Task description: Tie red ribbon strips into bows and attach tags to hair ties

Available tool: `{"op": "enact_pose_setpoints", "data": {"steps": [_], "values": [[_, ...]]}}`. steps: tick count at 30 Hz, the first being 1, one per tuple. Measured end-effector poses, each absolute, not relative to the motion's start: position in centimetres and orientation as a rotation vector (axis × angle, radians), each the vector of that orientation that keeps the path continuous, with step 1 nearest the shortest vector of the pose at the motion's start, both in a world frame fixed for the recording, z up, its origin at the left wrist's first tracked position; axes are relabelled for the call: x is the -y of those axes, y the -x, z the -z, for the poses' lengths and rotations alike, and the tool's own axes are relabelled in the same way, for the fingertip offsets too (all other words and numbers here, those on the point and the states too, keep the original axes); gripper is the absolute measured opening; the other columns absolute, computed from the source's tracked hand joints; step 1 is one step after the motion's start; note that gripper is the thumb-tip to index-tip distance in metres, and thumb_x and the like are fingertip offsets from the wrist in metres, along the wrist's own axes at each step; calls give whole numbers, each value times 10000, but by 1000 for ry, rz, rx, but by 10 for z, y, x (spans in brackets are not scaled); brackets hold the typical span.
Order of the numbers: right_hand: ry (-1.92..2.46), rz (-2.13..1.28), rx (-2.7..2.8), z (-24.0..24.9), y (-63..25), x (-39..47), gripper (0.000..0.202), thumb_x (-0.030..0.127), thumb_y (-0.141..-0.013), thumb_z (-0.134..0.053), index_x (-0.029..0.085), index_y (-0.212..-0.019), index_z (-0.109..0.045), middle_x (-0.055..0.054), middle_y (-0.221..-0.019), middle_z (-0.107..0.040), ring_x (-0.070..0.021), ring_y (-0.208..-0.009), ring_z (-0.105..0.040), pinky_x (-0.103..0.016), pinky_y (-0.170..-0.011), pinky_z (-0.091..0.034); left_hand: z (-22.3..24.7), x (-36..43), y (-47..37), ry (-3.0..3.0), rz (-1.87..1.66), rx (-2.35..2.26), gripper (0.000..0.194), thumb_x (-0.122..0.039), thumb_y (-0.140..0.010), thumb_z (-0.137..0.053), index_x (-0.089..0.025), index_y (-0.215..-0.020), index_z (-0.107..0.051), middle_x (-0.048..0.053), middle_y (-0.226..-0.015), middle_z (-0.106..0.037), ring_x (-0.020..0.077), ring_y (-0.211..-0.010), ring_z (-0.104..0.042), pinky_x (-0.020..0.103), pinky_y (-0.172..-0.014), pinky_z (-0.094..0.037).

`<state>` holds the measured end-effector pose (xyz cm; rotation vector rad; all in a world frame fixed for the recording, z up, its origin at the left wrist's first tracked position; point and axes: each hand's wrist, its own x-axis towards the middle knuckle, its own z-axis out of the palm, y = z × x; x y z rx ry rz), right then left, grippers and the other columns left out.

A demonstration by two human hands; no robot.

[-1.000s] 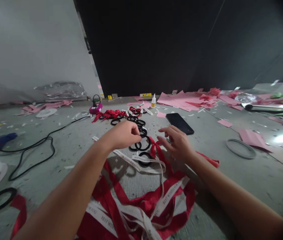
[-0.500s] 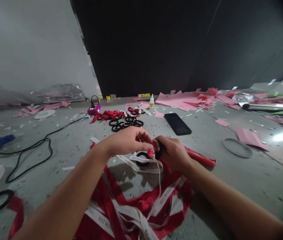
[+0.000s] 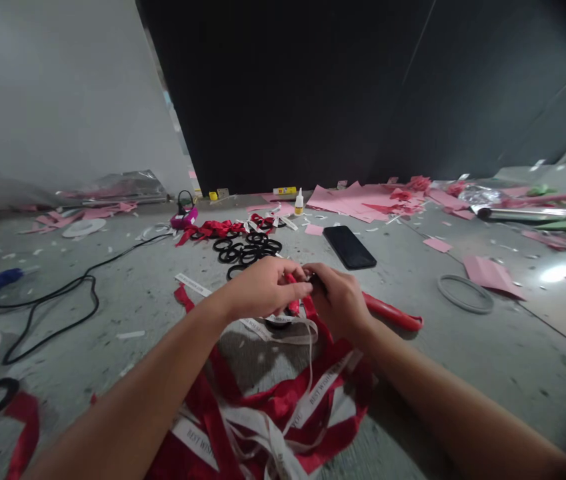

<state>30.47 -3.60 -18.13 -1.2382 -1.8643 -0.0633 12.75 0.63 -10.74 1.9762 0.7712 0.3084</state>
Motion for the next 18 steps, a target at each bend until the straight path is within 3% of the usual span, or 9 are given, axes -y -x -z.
{"op": "enact_pose_setpoints", "data": {"steps": [3,6,10,14,18], "values": [[1157,30,1964,177,-307,38,130,231,-938,-458,181,-942,-578,-33,-736,-626,-144,-624,-553,-243,-606,-384,112,-14,-124,-1876,-354,-806,185,-384,-896,-518,-206,-944,-538,-56,-528,-508,96,-392,-444,209,-379,-360],[1146,10,2072,177,-306,40,210,277,-967,-419,188,-805,-520,-10,-664,-537,-132,-566,-465,-256,-567,-334,117,-19,-124,-1895,-479,-827,189,-324,-870,-552,-217,-1025,-566,0,-747,-600,116,-530,-553,209,-404,-433],[1206,57,1988,182,-301,38,248,242,-982,-386,198,-759,-485,5,-637,-497,-120,-535,-423,-256,-557,-311,121,-19,-127,-1821,-670,-863,441,-293,-817,-618,-239,-1236,-492,58,-1028,-614,169,-788,-618,214,-458,-495],[1230,68,1922,184,-300,36,247,266,-998,-391,197,-805,-529,-6,-655,-544,-123,-568,-469,-243,-580,-337,119,-17,-129,-1825,-572,-906,304,-392,-849,-587,-170,-1050,-643,67,-916,-659,157,-741,-597,239,-531,-499],[1205,117,2093,175,-309,36,320,303,-999,-382,190,-752,-552,-15,-627,-585,-113,-518,-477,-252,-543,-323,117,-16,-129,-1846,-562,-845,243,-349,-827,-632,-158,-972,-670,34,-813,-655,117,-670,-547,232,-583,-448]]}}
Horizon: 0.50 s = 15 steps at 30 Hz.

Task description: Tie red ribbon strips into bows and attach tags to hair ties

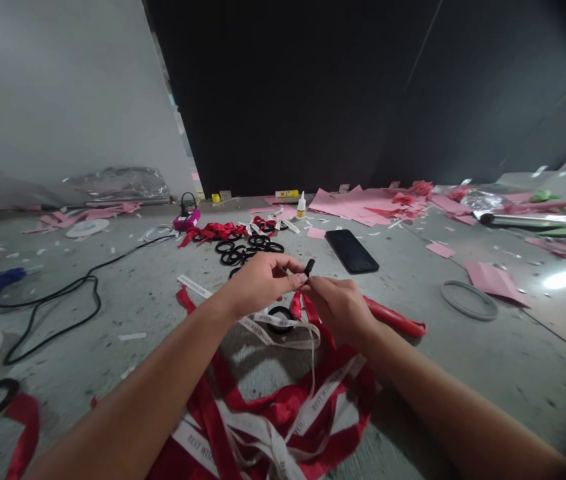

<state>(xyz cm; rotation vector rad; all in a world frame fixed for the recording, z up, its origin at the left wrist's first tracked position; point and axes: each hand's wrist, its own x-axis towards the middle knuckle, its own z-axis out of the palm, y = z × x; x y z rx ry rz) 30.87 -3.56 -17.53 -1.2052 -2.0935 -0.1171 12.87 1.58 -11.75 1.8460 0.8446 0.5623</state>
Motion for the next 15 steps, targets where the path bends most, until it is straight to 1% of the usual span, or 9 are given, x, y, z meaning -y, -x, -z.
{"op": "enact_pose_setpoints", "data": {"steps": [2,3,5,6,7,8,10,13,15], "values": [[1251,161,2160,164,-320,34,310,353,-984,-419,186,-785,-588,-19,-625,-611,-114,-510,-498,-257,-534,-312,117,-17,-127,-1838,-587,-825,202,-328,-833,-625,-152,-929,-648,15,-775,-620,108,-653,-528,233,-598,-434],[1334,178,2135,158,-327,33,280,389,-966,-457,187,-843,-606,-20,-634,-622,-120,-518,-511,-257,-534,-311,116,-18,-126,-1823,-618,-812,188,-325,-844,-608,-154,-916,-634,12,-781,-605,109,-660,-527,236,-605,-434],[1568,200,2016,145,-342,31,265,460,-894,-569,197,-868,-591,10,-572,-578,-119,-474,-458,-252,-501,-277,115,-20,-124,-1790,-722,-783,174,-330,-874,-559,-162,-896,-600,17,-824,-594,116,-688,-531,242,-618,-442],[1653,240,1926,139,-347,30,284,473,-832,-642,200,-839,-564,23,-549,-544,-116,-459,-417,-251,-490,-259,115,-21,-123,-1790,-771,-767,175,-336,-887,-540,-166,-881,-584,20,-840,-593,118,-700,-529,243,-625,-445],[1674,248,1859,134,-351,29,282,445,-801,-678,205,-798,-530,36,-538,-513,-109,-456,-384,-250,-490,-257,115,-22,-124,-1805,-806,-753,181,-343,-896,-529,-169,-865,-571,21,-845,-592,119,-707,-525,244,-632,-445],[1642,221,1813,130,-351,30,271,400,-804,-676,211,-755,-489,45,-532,-482,-104,-461,-364,-249,-496,-266,115,-21,-125,-1831,-822,-747,187,-348,-901,-525,-171,-855,-562,22,-846,-593,120,-710,-522,244,-637,-445],[1476,55,1762,129,-346,31,287,347,-860,-609,219,-698,-410,57,-525,-436,-95,-464,-359,-244,-503,-289,116,-18,-130,-1864,-823,-766,188,-357,-902,-529,-173,-881,-560,23,-850,-596,123,-718,-529,243,-635,-444],[1255,-155,1664,138,-329,33,313,400,-890,-575,231,-723,-373,69,-536,-401,-89,-458,-356,-232,-474,-277,117,-10,-139,-1790,-807,-838,253,-376,-887,-551,-167,-1028,-561,39,-904,-595,138,-757,-559,243,-608,-450],[1227,-82,1583,148,-322,32,314,405,-893,-568,231,-723,-369,78,-539,-370,-85,-455,-323,-230,-474,-276,117,-5,-142,-1741,-722,-871,321,-392,-872,-571,-155,-1088,-572,41,-905,-592,135,-732,-552,246,-595,-451]]}}
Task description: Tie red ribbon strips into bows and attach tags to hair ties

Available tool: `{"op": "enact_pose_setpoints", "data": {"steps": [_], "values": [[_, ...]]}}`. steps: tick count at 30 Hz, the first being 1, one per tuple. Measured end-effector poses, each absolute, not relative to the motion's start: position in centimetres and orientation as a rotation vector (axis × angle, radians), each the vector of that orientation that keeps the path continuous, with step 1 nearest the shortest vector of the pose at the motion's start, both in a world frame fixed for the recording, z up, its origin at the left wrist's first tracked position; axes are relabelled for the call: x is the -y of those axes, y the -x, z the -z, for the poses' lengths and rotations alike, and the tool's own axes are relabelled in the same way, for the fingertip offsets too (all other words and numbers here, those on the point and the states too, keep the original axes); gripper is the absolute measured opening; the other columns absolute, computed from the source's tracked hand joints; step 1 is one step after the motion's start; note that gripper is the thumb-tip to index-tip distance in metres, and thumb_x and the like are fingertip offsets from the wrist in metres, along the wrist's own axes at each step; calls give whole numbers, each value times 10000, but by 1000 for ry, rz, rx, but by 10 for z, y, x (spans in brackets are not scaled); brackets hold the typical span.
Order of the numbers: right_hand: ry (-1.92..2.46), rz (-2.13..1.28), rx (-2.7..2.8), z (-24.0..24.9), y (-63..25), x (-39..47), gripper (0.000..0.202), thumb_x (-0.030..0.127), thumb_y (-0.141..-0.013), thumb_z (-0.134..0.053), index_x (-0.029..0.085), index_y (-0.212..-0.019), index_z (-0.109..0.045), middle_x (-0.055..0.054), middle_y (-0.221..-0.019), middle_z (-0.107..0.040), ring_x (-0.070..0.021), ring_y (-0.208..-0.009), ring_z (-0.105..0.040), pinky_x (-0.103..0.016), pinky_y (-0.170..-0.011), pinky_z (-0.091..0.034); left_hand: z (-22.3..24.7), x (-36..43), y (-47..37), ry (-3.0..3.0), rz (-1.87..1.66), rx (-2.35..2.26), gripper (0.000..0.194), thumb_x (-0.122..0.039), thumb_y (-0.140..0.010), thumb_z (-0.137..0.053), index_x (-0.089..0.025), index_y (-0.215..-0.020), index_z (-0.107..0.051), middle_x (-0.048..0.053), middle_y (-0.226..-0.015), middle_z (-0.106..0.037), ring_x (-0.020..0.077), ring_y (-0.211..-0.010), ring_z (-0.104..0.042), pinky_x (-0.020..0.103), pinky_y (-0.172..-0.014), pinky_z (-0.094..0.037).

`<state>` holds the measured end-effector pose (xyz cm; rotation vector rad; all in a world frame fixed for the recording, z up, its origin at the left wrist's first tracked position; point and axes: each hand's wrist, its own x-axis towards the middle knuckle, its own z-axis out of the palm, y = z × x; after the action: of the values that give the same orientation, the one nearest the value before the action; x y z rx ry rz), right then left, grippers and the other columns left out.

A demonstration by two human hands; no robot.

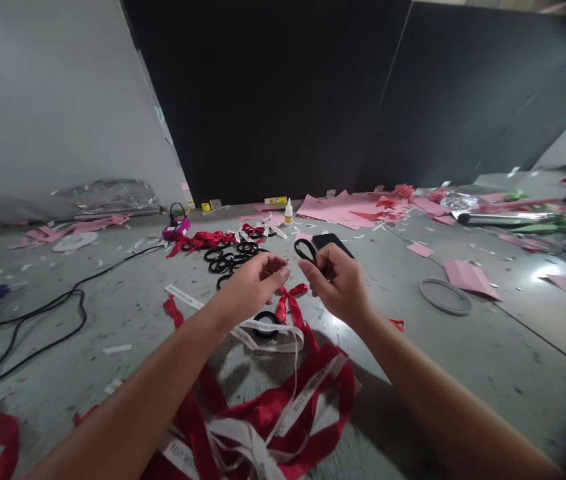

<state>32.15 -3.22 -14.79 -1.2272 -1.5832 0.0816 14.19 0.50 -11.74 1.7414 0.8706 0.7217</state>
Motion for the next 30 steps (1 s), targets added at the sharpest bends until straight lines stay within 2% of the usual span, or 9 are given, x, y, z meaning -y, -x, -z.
{"op": "enact_pose_setpoints", "data": {"steps": [4,10,14,18,23,25,27,28,30], "values": [[1214,101,1663,165,-318,30,279,380,-898,-549,225,-725,-394,63,-568,-402,-91,-481,-347,-225,-503,-300,117,-3,-142,-1765,-627,-887,357,-440,-858,-585,-160,-1074,-633,23,-854,-606,101,-623,-484,242,-579,-426],[1125,101,1829,168,-311,34,247,383,-952,-464,224,-768,-416,27,-607,-513,-108,-497,-443,-225,-512,-327,113,1,-141,-1798,-748,-726,249,-379,-861,-591,-142,-788,-609,-1,-708,-544,107,-631,-477,224,-594,-408],[1137,192,1818,164,-312,34,258,395,-972,-415,219,-783,-432,9,-630,-544,-119,-524,-487,-227,-524,-353,107,10,-147,-1749,-769,-725,224,-389,-858,-599,-165,-849,-603,-4,-737,-572,113,-624,-494,230,-588,-406],[1195,271,1905,154,-329,35,261,451,-927,-470,203,-850,-494,-20,-712,-597,-129,-586,-534,-236,-563,-374,81,16,-154,-1885,-866,-784,242,-394,-845,-618,-153,-865,-620,12,-746,-590,143,-689,-529,249,-638,-421],[1581,268,1897,143,-360,33,266,422,-929,-460,175,-900,-552,-60,-744,-620,-157,-588,-539,-272,-547,-320,49,20,-127,-1950,-1133,-902,243,-395,-881,-583,-162,-904,-651,25,-864,-641,127,-727,-514,231,-683,-394],[1736,189,1993,148,-370,32,255,431,-797,-654,187,-814,-585,-53,-720,-634,-170,-591,-573,-269,-534,-317,64,20,-110,-1887,-1121,-975,259,-413,-857,-619,-157,-848,-654,27,-826,-638,125,-708,-506,224,-646,-378],[1890,111,2063,158,-377,33,277,352,-641,-795,180,-713,-590,-67,-711,-647,-198,-622,-620,-270,-531,-330,95,20,-96,-1721,-1042,-1002,296,-442,-824,-649,-149,-870,-646,24,-798,-627,106,-595,-453,226,-551,-339],[1956,79,2082,164,-380,34,281,330,-616,-812,176,-692,-590,-72,-707,-652,-214,-631,-638,-273,-531,-341,113,20,-91,-1604,-1007,-1005,325,-466,-810,-655,-150,-887,-638,18,-785,-617,96,-554,-430,223,-521,-319],[2054,41,2097,174,-383,34,223,304,-670,-777,172,-705,-600,-88,-721,-667,-249,-659,-663,-292,-544,-366,148,20,-86,-1432,-972,-986,369,-506,-764,-689,-146,-815,-625,-1,-719,-579,80,-506,-402,220,-495,-303]]}}
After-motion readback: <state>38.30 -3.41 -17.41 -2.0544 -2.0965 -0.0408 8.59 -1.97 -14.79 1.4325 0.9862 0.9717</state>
